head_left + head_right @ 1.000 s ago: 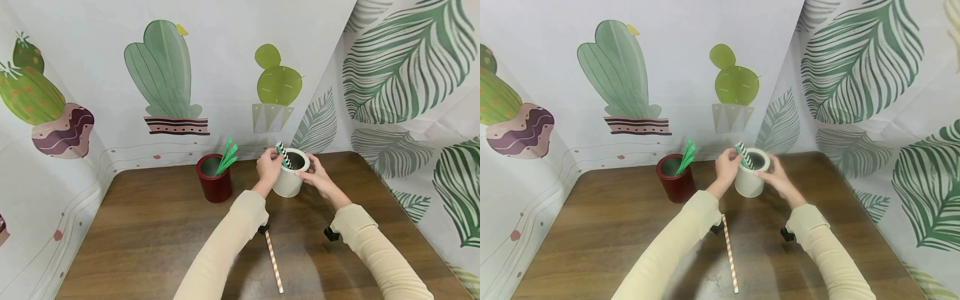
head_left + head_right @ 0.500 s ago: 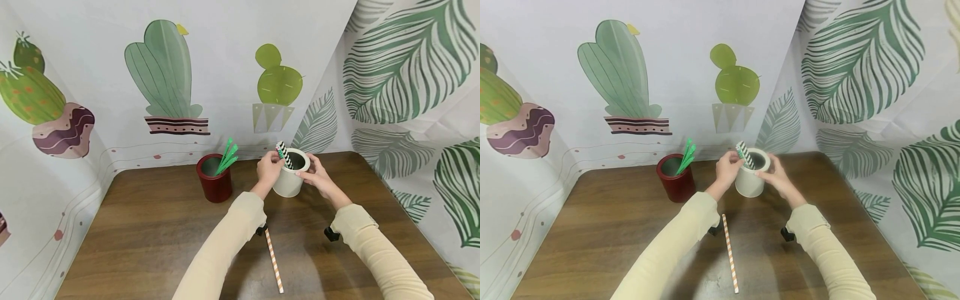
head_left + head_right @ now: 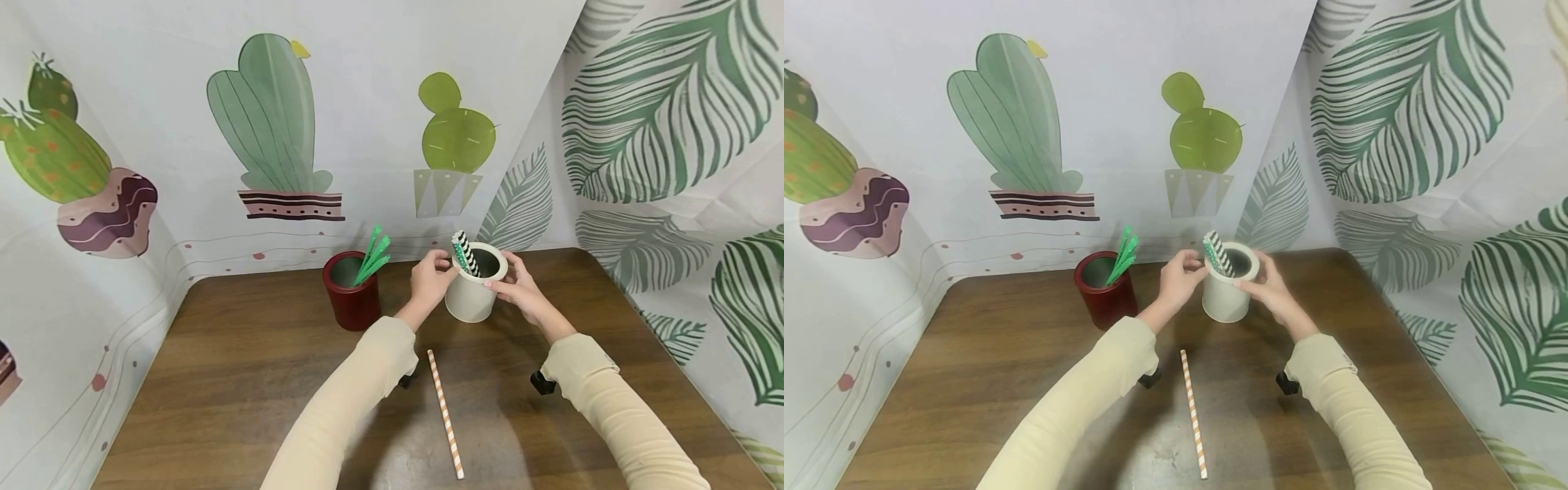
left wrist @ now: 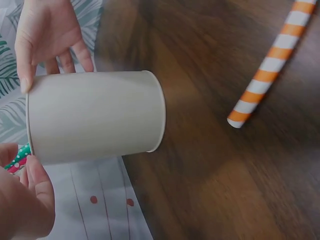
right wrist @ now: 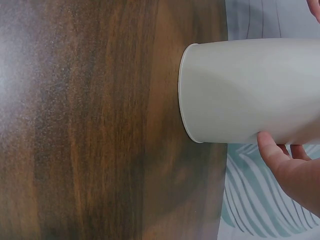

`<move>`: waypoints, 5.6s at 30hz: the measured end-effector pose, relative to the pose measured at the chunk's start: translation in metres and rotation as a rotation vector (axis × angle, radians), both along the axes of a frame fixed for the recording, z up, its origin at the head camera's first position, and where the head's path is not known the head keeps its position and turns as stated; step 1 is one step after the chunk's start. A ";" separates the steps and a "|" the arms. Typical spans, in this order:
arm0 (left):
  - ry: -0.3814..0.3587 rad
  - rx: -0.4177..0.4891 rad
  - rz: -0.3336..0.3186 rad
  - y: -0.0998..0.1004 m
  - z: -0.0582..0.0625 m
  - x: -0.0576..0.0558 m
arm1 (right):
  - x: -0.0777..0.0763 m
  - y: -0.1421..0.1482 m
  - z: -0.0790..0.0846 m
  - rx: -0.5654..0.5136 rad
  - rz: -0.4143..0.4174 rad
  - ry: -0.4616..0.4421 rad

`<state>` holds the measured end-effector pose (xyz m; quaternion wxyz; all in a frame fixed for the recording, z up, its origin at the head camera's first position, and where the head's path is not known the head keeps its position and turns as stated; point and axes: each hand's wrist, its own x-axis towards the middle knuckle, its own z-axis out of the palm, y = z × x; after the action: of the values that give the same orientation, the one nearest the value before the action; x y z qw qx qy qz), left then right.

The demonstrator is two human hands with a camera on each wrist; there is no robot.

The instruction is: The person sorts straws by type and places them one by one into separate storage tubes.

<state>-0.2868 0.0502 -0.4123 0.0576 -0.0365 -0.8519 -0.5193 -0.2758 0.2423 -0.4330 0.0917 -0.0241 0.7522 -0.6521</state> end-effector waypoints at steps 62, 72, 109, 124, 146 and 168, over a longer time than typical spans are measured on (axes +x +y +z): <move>-0.180 -0.355 -0.073 -0.040 -0.094 0.094 | 0.000 0.000 -0.001 0.013 -0.006 0.015; -0.218 -0.438 -0.092 -0.035 -0.090 0.089 | -0.002 0.001 -0.002 0.022 -0.008 0.017; -0.129 -0.212 -0.017 -0.025 0.008 0.029 | -0.002 0.001 -0.002 0.024 -0.006 0.012; -0.061 0.069 0.089 -0.027 0.064 0.002 | -0.001 0.001 0.000 0.025 0.006 0.015; 0.187 0.327 0.303 -0.027 0.115 -0.013 | 0.001 0.001 0.002 0.031 0.006 0.007; 0.201 0.420 0.287 -0.004 0.070 -0.008 | -0.001 0.002 -0.001 0.018 0.000 0.009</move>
<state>-0.2952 0.0465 -0.3428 0.2213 0.0462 -0.7120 -0.6648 -0.2767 0.2443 -0.4342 0.0884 -0.0263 0.7583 -0.6454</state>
